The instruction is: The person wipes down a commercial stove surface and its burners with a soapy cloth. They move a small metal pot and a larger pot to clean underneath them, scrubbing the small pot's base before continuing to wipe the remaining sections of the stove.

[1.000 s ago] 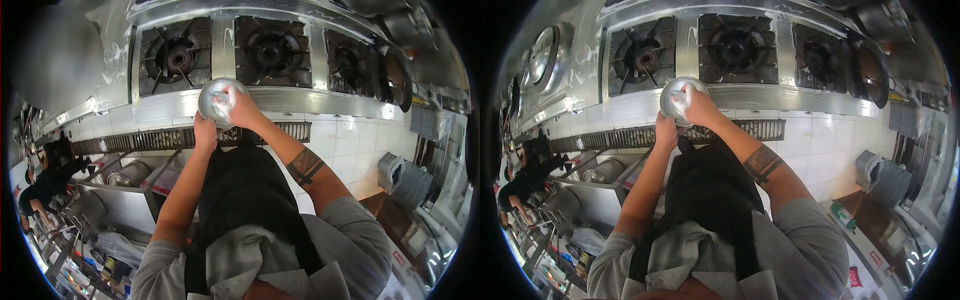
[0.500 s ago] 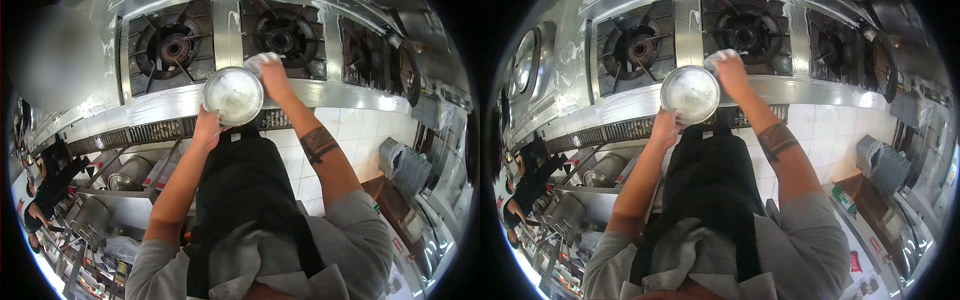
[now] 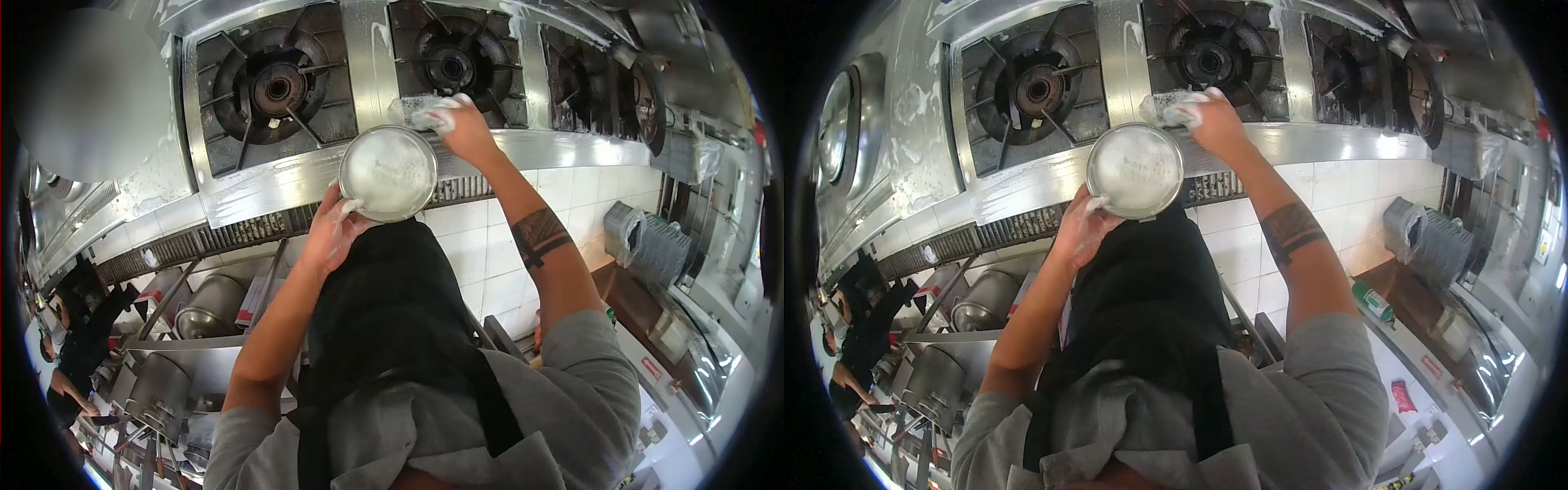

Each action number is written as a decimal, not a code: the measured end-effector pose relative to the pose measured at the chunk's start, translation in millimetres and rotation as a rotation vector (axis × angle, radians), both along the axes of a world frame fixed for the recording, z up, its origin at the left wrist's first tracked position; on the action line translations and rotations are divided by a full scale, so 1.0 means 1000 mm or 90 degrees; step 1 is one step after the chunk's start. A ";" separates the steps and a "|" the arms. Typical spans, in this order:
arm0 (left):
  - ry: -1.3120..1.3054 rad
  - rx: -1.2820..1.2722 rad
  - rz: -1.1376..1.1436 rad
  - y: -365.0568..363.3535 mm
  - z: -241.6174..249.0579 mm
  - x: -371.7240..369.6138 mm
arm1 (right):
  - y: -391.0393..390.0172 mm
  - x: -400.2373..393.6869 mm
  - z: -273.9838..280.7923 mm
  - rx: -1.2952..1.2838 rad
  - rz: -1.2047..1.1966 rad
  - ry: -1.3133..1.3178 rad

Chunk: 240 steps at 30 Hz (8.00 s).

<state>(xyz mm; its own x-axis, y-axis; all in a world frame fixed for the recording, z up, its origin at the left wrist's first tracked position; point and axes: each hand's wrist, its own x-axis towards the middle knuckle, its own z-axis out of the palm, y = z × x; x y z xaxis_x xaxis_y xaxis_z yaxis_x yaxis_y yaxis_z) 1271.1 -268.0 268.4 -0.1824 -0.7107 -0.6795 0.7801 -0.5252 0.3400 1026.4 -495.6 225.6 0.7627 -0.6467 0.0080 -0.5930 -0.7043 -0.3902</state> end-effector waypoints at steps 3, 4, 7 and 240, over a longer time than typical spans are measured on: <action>-0.095 0.031 -0.030 -0.005 0.006 -0.011 | 0.009 0.017 -0.018 -0.052 -0.040 0.011; -0.092 0.032 -0.032 -0.005 0.005 -0.015 | 0.014 0.034 -0.023 -0.027 -0.055 -0.037; -0.198 0.087 -0.077 -0.007 -0.002 -0.025 | 0.014 0.037 -0.012 0.016 -0.043 -0.088; -1.145 0.800 0.104 -0.013 -0.129 0.125 | -0.273 -0.101 -0.005 -0.098 -0.268 0.047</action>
<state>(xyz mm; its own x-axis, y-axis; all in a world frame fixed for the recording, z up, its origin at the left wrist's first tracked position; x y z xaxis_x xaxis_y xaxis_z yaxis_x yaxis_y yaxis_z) 1396.0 -280.7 139.1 0.9859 0.1670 0.0013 0.1641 -0.9700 0.1794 925.5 -768.4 220.9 0.4358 -0.8961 0.0839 -0.8624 -0.4424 -0.2460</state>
